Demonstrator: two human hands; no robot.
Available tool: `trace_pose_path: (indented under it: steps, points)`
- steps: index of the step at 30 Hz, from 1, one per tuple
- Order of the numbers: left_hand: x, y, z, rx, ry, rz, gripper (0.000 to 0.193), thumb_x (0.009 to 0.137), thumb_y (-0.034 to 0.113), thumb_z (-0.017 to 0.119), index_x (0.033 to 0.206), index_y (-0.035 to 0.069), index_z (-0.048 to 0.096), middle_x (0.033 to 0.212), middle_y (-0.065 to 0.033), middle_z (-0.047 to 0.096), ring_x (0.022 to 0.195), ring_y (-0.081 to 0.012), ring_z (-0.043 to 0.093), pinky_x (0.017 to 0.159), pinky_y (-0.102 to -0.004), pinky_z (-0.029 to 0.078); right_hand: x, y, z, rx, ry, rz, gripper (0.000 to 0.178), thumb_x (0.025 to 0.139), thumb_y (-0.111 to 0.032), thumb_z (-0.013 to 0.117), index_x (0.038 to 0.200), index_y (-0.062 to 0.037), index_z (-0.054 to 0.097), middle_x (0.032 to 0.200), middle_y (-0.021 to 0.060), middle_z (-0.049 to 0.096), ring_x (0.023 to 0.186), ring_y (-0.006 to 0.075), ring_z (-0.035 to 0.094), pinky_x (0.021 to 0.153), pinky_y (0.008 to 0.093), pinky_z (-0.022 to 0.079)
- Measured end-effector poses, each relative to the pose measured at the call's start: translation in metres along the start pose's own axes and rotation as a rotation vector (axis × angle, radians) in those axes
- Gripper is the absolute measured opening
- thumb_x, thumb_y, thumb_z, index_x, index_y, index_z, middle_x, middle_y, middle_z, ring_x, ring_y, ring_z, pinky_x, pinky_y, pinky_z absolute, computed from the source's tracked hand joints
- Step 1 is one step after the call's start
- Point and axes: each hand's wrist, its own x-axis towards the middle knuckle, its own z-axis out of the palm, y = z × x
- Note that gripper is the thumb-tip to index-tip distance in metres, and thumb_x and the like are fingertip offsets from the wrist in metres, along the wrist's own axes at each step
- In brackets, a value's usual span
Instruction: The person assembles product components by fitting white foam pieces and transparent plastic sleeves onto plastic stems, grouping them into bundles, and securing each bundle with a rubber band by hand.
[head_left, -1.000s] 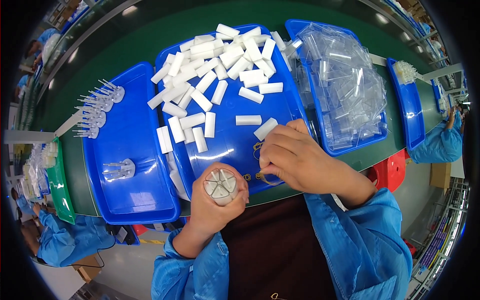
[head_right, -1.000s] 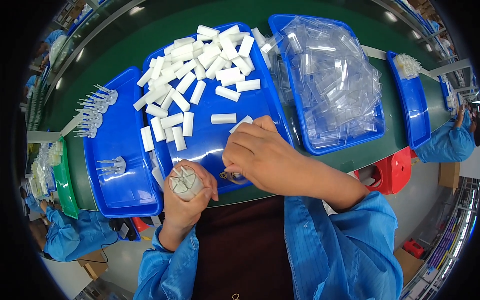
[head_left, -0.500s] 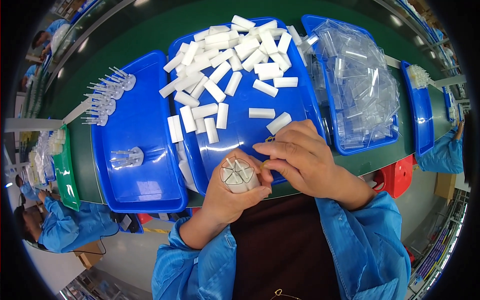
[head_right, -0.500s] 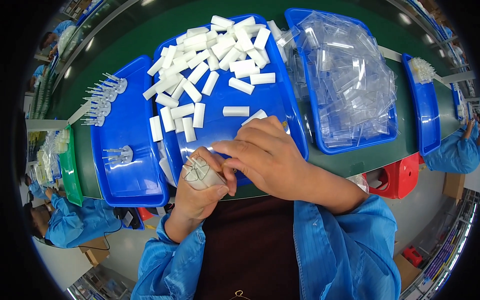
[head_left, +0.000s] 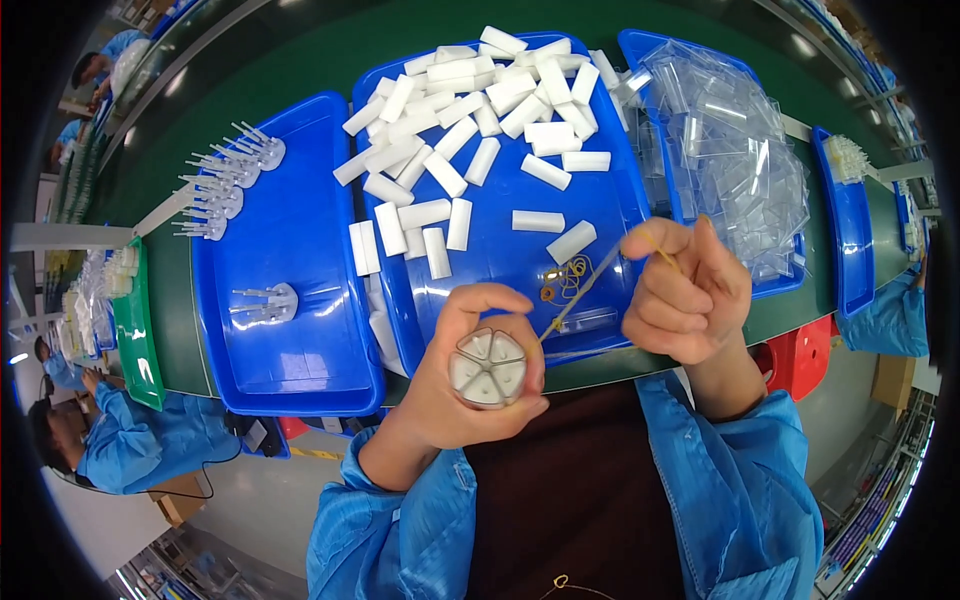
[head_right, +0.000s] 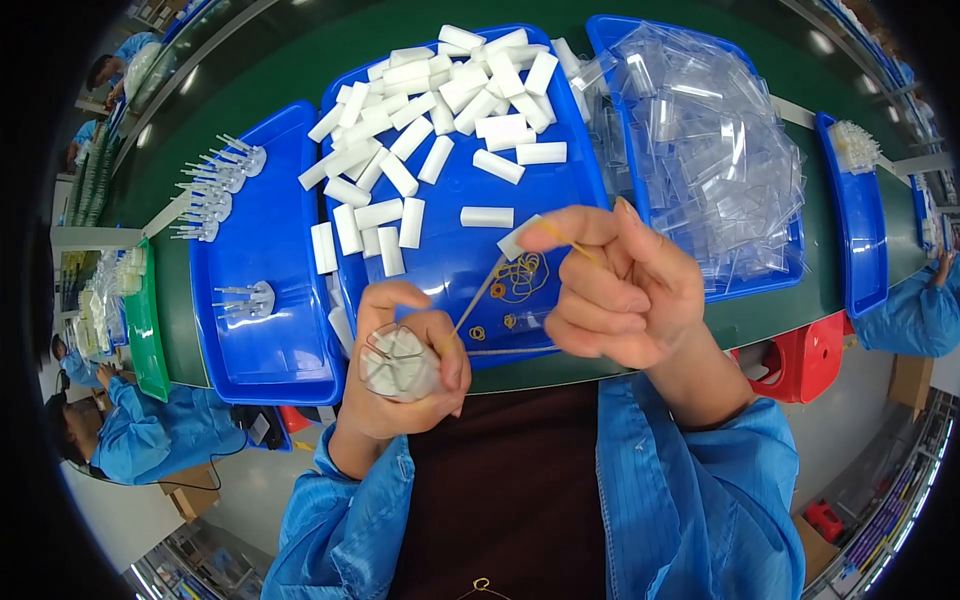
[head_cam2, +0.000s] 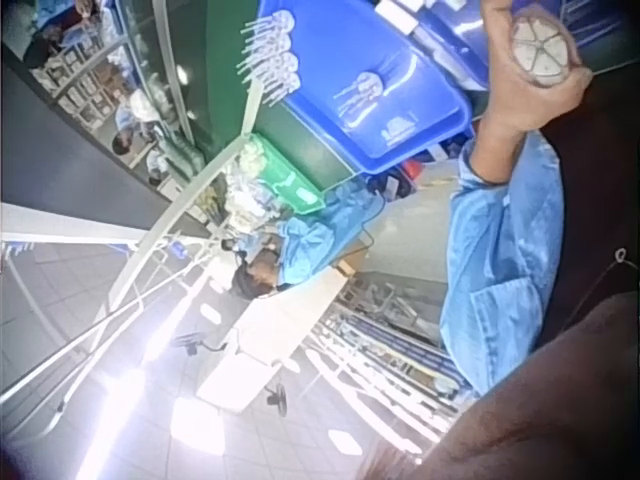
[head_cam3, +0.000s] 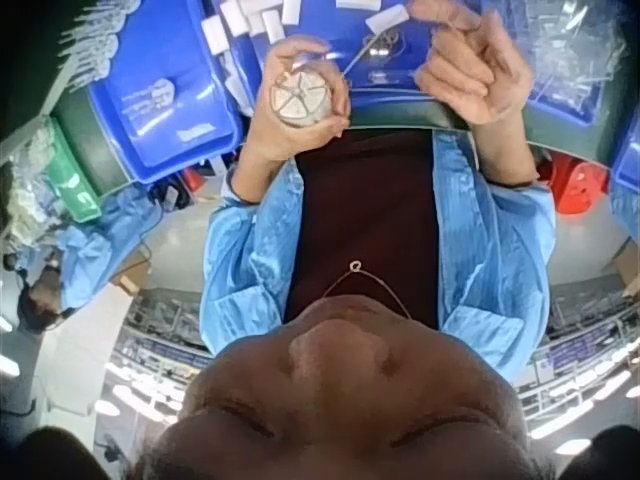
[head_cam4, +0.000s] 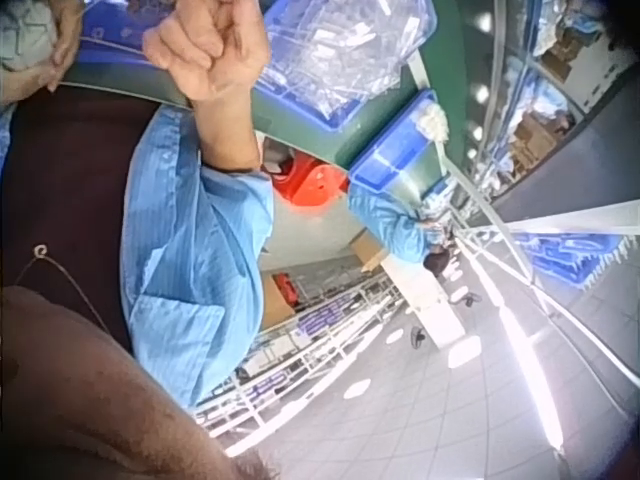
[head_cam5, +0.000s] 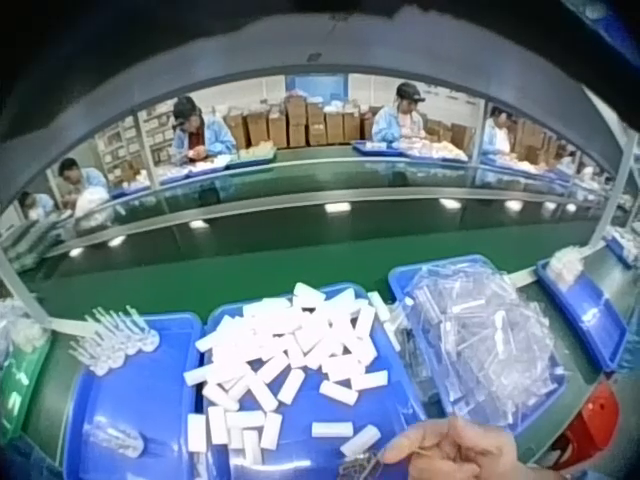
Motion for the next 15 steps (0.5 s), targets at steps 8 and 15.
trace_pose_path:
  steps: [8,15]
  points:
    - [0.013,-0.01,0.015,1.376,0.192,0.204,0.092,0.066,-0.007,0.067,0.139,0.005,0.015,0.076,-0.0094,0.056,0.068,-0.017,0.058,0.059,-0.0284,0.047,0.012,0.036,0.042,-1.65,-0.45,-0.122,0.055,0.077,-0.022,0.071,0.122,0.0016,0.049,0.057,0.0039,0.052,0.045,0.0146,0.05,0.043,0.0275,0.038]
    - [0.013,0.002,0.007,0.455,0.389,-0.077,0.1,0.068,-0.009,0.065,0.144,0.012,0.004,0.078,-0.0052,0.054,0.072,-0.0118,0.056,0.066,-0.0238,0.046,0.002,0.04,0.018,-1.233,-0.481,-0.08,0.016,0.083,-0.017,0.061,0.088,-0.002,0.059,0.061,0.0066,0.058,0.053,0.0216,0.055,0.059,0.033,0.042]
